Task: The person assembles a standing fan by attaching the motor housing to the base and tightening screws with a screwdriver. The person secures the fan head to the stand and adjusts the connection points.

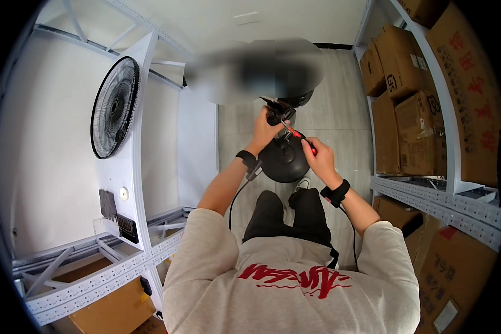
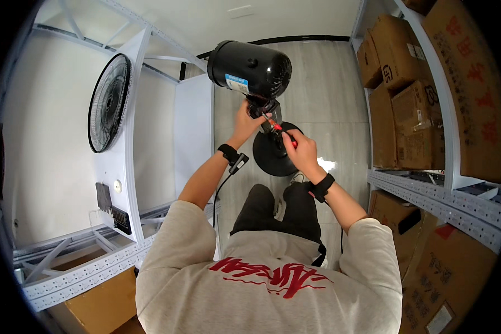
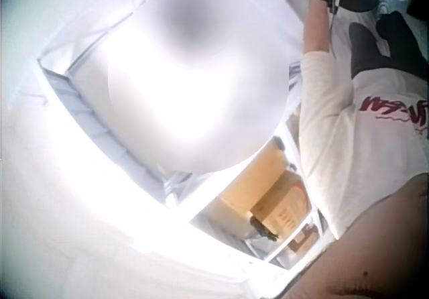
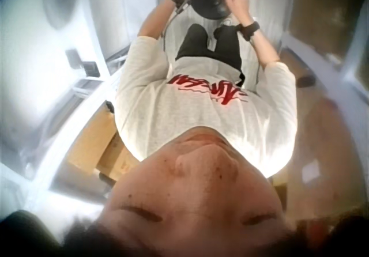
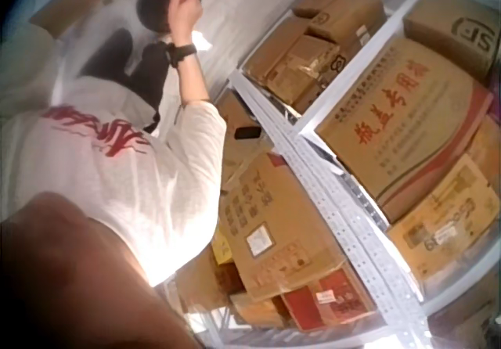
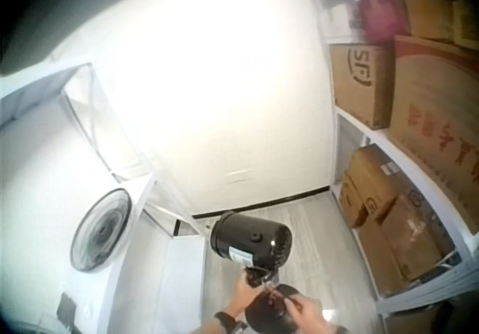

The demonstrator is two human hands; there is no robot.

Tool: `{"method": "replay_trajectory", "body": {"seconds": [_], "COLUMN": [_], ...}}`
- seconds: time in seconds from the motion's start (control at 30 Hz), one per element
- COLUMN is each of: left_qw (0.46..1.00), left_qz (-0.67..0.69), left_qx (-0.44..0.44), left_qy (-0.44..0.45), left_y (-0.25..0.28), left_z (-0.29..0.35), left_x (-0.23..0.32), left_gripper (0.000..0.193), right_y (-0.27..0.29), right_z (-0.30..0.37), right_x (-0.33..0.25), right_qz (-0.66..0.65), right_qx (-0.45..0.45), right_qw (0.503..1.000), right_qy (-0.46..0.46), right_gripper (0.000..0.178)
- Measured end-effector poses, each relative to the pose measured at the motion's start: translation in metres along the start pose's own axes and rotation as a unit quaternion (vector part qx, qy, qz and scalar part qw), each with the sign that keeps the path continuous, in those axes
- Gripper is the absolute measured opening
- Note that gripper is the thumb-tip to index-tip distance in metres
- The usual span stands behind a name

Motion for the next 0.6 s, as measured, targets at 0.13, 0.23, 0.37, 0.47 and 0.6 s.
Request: {"method": "replay_trajectory", "body": {"seconds": [0.13,0.23,0.37,0.47,0.6], "left_qw": [1.000,1.000,0.997,0.998,0.999], "left_qz": [0.006,-0.007,0.057,0.057,0.021], "left_qx": [0.008,0.013,0.039,0.027,0.017], "left_qy": [0.003,0.002,-0.021,-0.004,-0.024], "left_y": [0.008,0.016,0.018,0.010,-0.006], "left_z": [-0.011,-0.012,-0.017,-0.021,-0.028], "left_x": [0.006,0.003,0.001,0.003,0.004], "left_gripper": [0.059,0.058,0.052,0.051,0.051], "right_y": [-0.007,-0.012,-0.018,-0.018,-0.012], "right_z": [-0.016,-0.020,-0.023,-0.021,-0.014], "right_x": [0.004,0.003,0.000,0.012,0.029], "right_qz": [-0.013,-0.022,-0.026,-0.037,-0.032], "right_qx": [-0.022,-0.024,-0.007,0.017,0.038], "right_qw": [0.999,0.999,1.000,0.999,0.998], "right_qy": [-0.021,-0.026,-0.013,-0.010,-0.027], "right_gripper": [0.019,0.019,0.019,0.017,0.016]}}
Point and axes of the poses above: each hand's wrist, its own z-axis away from the middle knuckle, its own y-axis out of the back of the hand, x = y × z, the point moved 4 cm from there along -z, towards the middle knuckle, and after that the axes turned 2 degrees about z, right-handed, at the moved point
